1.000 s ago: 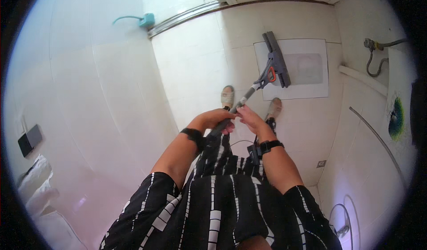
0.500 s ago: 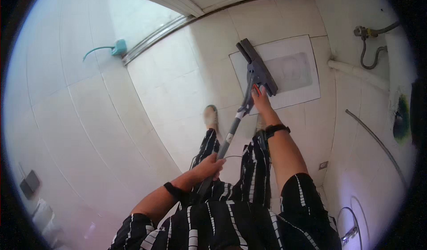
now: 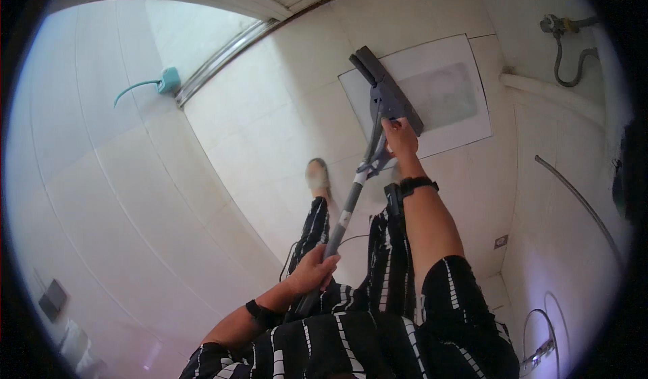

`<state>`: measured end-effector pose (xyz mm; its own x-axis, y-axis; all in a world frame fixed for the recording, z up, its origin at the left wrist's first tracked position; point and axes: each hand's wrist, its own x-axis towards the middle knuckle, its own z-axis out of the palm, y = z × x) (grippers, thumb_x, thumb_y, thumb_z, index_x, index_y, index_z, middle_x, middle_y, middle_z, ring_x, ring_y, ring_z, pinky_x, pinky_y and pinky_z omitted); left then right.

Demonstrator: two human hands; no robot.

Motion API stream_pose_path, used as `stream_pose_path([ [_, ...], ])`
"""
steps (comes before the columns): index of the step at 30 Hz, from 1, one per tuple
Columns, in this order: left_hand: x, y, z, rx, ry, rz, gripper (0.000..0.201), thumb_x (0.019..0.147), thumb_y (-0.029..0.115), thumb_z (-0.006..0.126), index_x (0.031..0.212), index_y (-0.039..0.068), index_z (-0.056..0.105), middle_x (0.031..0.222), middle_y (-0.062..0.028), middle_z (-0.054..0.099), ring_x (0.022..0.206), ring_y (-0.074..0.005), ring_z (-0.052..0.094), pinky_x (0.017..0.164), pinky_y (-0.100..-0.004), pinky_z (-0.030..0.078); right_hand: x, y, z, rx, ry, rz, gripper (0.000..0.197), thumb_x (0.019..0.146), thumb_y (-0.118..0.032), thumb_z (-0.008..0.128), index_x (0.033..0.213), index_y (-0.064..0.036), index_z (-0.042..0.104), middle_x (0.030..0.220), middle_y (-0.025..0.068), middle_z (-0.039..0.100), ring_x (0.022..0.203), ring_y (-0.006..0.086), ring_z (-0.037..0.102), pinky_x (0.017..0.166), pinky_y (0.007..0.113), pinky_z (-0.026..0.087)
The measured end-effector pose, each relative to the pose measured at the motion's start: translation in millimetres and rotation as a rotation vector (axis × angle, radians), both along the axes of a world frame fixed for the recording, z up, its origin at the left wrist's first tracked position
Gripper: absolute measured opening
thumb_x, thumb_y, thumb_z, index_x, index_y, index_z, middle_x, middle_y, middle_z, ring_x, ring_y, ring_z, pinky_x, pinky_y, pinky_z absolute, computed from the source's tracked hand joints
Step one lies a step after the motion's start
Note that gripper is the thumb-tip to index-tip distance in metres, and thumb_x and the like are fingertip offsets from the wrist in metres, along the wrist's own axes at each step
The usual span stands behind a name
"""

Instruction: The recorder uses a squeegee to clean water off the bathroom floor and walls.

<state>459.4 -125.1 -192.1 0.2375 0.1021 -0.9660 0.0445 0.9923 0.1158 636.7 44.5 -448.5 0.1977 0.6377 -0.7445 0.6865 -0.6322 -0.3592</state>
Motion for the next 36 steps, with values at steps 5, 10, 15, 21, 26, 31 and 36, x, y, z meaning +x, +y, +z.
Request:
stream_pose_path([
  [5,7.5,3.2,11.1,0.025,0.104,-0.078,0.024,0.087,0.02,0.051,0.091,-0.001,0.039,0.058,-0.0021,0.042,0.038,-0.0103,0.043,0.032,-0.0241,0.036,18.0,-13.1,44.9,0.107,-0.043,-0.269,0.046,0.072,-0.047,0.053,0.093,-0.0057,0.056,0.089,0.0116,0.06,0.084,0.0273,0.058,0.071,0.04,0.045],
  [10,28.3,11.4,21.4,0.101,0.203,-0.228,0.023,0.086,0.02,0.054,0.089,0.0,0.042,0.057,-0.0031,0.046,0.04,-0.0107,0.045,0.035,-0.026,0.036,49.9,-23.5,98.6,0.17,0.016,-0.492,0.034,0.074,-0.04,0.057,0.084,-0.0077,0.053,0.079,0.0077,0.057,0.076,0.0202,0.058,0.064,0.039,0.044],
  [15,44.3,11.3,25.7,0.239,0.274,-0.424,0.031,0.083,0.024,0.057,0.09,-0.004,0.043,0.06,-0.0096,0.05,0.041,-0.0142,0.049,0.036,-0.0291,0.04,81.7,-53.2,114.3,0.367,-0.042,-0.663,0.033,0.073,-0.037,0.061,0.08,-0.0069,0.049,0.066,0.0044,0.048,0.064,0.0183,0.053,0.058,0.037,0.042],
  [21,61.4,49.1,41.3,0.251,0.304,-0.506,0.033,0.083,0.021,0.057,0.097,-0.005,0.045,0.061,-0.0118,0.052,0.045,-0.0176,0.051,0.041,-0.0319,0.04,105.0,-47.8,140.3,0.234,-0.108,-0.636,0.034,0.073,-0.039,0.06,0.079,-0.0058,0.052,0.074,0.0077,0.056,0.068,0.0209,0.056,0.062,0.038,0.043],
  [26,61.3,80.9,44.3,0.233,0.312,-0.508,0.031,0.083,0.021,0.056,0.096,-0.005,0.044,0.06,-0.0089,0.051,0.047,-0.0151,0.049,0.041,-0.0307,0.039,98.7,-20.9,183.1,0.184,0.033,-0.766,0.028,0.074,-0.03,0.062,0.078,-0.0041,0.052,0.072,0.0081,0.06,0.064,0.019,0.059,0.06,0.031,0.045],
  [31,68.4,129.6,66.0,0.26,0.332,-0.483,0.031,0.083,0.019,0.056,0.097,-0.006,0.044,0.06,-0.0091,0.051,0.042,-0.0142,0.048,0.038,-0.0306,0.039,75.3,-8.3,213.1,0.247,0.282,-1.013,0.024,0.075,-0.022,0.062,0.075,-0.0016,0.049,0.069,0.0071,0.061,0.065,0.0173,0.064,0.059,0.022,0.046],
  [36,58.6,148.9,66.6,0.329,0.302,-0.508,0.029,0.083,0.018,0.055,0.097,-0.006,0.044,0.059,-0.0088,0.051,0.04,-0.0138,0.048,0.035,-0.0298,0.038,67.1,29.0,246.5,0.296,0.278,-1.006,0.022,0.079,-0.017,0.059,0.072,-0.0005,0.046,0.073,0.0108,0.062,0.067,0.0167,0.064,0.06,0.02,0.046],
])
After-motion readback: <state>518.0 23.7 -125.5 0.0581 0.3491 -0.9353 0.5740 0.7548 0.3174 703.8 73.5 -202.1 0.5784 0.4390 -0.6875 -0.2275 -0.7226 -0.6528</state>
